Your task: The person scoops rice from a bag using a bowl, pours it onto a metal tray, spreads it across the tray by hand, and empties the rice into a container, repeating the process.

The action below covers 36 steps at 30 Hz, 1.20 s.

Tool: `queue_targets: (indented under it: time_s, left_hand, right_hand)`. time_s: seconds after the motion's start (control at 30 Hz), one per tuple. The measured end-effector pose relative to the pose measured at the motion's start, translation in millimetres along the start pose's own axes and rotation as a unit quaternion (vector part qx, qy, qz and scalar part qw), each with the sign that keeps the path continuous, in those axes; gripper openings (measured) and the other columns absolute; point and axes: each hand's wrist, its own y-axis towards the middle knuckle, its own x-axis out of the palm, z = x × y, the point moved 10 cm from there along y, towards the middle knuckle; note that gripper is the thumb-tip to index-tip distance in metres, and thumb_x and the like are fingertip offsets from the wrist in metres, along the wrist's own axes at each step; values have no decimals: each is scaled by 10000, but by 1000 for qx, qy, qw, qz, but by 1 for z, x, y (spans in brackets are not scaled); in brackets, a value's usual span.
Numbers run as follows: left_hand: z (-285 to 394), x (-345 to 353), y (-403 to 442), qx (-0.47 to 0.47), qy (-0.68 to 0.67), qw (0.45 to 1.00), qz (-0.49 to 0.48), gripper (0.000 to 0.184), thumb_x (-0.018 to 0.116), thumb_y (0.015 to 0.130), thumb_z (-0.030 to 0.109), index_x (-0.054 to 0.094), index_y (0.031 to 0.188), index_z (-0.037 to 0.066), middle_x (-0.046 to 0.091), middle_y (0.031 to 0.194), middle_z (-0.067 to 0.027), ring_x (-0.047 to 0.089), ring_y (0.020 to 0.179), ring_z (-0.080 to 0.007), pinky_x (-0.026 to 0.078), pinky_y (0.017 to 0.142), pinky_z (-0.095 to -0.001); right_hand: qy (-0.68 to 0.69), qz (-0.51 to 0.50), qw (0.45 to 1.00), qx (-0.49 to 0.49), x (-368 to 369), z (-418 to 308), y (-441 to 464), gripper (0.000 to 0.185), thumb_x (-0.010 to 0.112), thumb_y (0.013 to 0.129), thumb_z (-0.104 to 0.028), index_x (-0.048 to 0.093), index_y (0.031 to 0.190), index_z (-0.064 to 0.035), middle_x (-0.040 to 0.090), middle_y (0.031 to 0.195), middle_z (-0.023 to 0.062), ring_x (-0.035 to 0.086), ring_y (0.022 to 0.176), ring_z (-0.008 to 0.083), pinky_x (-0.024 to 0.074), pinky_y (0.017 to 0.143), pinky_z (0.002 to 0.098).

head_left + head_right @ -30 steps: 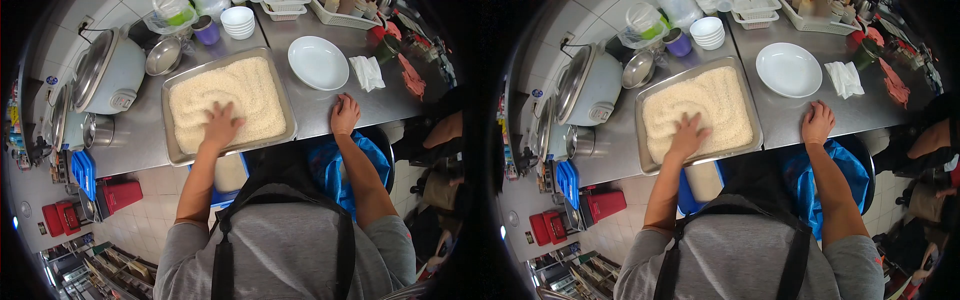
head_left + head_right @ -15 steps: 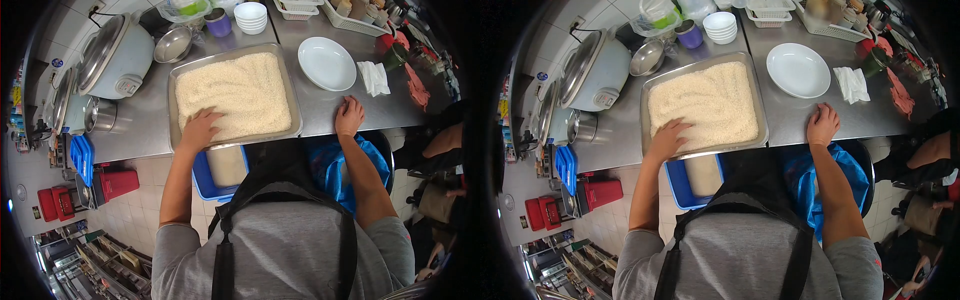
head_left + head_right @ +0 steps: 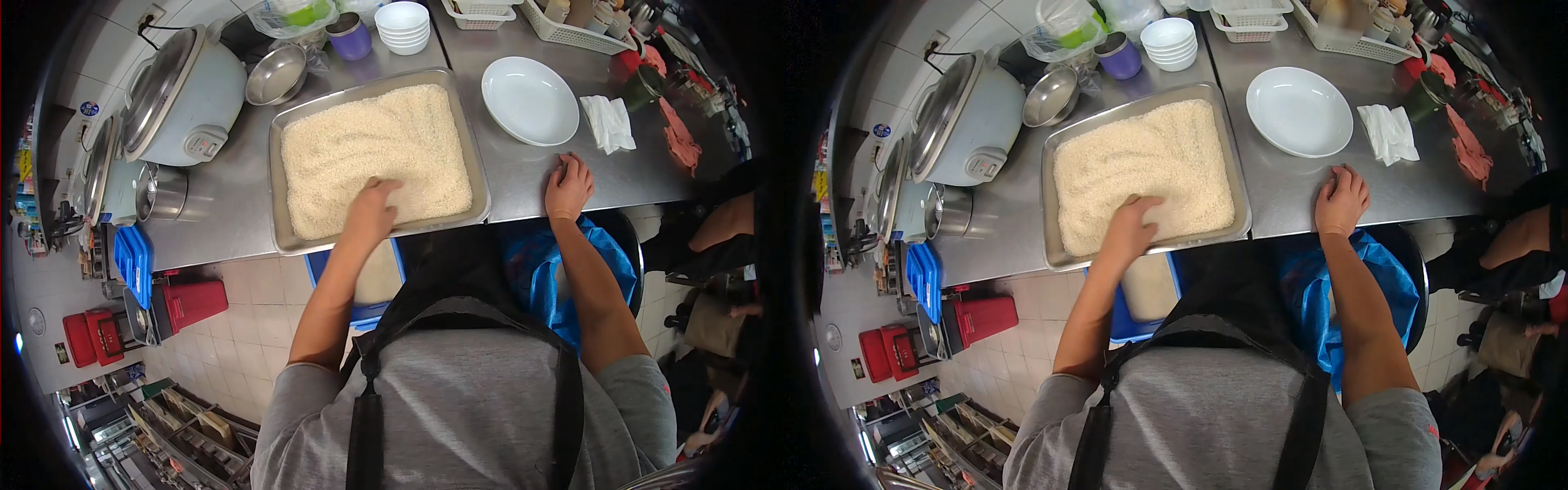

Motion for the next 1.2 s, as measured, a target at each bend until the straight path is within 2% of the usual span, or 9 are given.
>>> queue_targets:
  time_s: [0.07, 0.17, 0.27, 0.47, 0.6, 0.67, 0.8, 0.97, 1.2]
  left_hand:
    - [30, 12, 12, 34, -9, 999, 15, 442, 705, 764, 54, 659, 1202, 92, 593, 1215, -198, 570, 1141, -383, 470, 964, -418]
    - [81, 26, 24, 131, 84, 985, 67, 470, 730, 783, 119, 638, 1243, 142, 553, 1323, -149, 493, 1267, -352, 387, 1069, -485]
    - [85, 49, 40, 159, 174, 970, 57, 486, 732, 804, 176, 607, 1272, 184, 510, 1394, -92, 428, 1337, -329, 289, 1123, -581]
    - [21, 23, 71, 99, 243, 964, 48, 427, 709, 831, 208, 602, 1244, 206, 518, 1392, -53, 435, 1353, -286, 283, 1124, -628]
    - [-39, -27, 51, 1, 235, 969, 75, 440, 706, 826, 181, 600, 1253, 195, 536, 1383, -64, 462, 1336, -302, 311, 1093, -656]
    - [-64, -48, 30, -61, 224, 970, 76, 440, 692, 833, 181, 594, 1262, 191, 541, 1371, -93, 495, 1293, -332, 363, 1072, -610]
    - [-90, -59, -2, -102, 194, 972, 91, 415, 683, 850, 211, 607, 1256, 174, 538, 1361, -151, 516, 1239, -387, 431, 1025, -537]
    - [-46, -26, 5, -71, 113, 985, 113, 384, 693, 871, 253, 642, 1239, 155, 528, 1360, -211, 503, 1249, -408, 431, 1040, -460]
    - [35, 34, 17, 39, 105, 993, -24, 328, 716, 862, 303, 689, 1173, 202, 476, 1443, -89, 397, 1370, -357, 299, 1097, -633]
  right_hand:
    - [0, -3, 1000, 0, 0, -1, 0, 295, 615, 845, -151, 608, 1139, -168, 576, 1292, 40, 475, 1251, 303, 323, 1082, 464]
    - [1, -9, 1000, 0, 2, 0, 1, 292, 612, 846, -151, 610, 1137, -169, 576, 1296, 36, 472, 1256, 297, 323, 1084, 461]
    - [-1, -9, 1000, -3, 5, 1, 0, 287, 609, 849, -151, 613, 1135, -169, 578, 1297, 32, 470, 1260, 292, 321, 1086, 461]
    - [0, -10, 1000, 0, 4, 2, 0, 293, 612, 844, -152, 613, 1136, -167, 576, 1300, 30, 468, 1263, 290, 320, 1088, 462]
    - [2, -16, 1000, 5, 3, 0, 0, 311, 620, 832, -146, 608, 1142, -164, 571, 1304, 31, 466, 1265, 292, 319, 1088, 462]
    - [3, -15, 1000, 5, 2, 1, 1, 319, 623, 827, -145, 606, 1145, -164, 569, 1304, 32, 465, 1267, 293, 320, 1087, 462]
    - [-1, -13, 1000, 1, 3, 1, 0, 312, 620, 831, -146, 606, 1142, -163, 570, 1301, 36, 467, 1264, 296, 322, 1085, 460]
    - [0, -14, 1000, -2, 3, 0, 1, 275, 599, 857, -153, 614, 1132, -162, 578, 1293, 43, 476, 1253, 299, 324, 1082, 458]
    - [-1, -11, 1000, -8, 4, 1, 0, 271, 592, 870, -159, 622, 1140, -163, 582, 1295, 43, 476, 1252, 301, 323, 1082, 459]
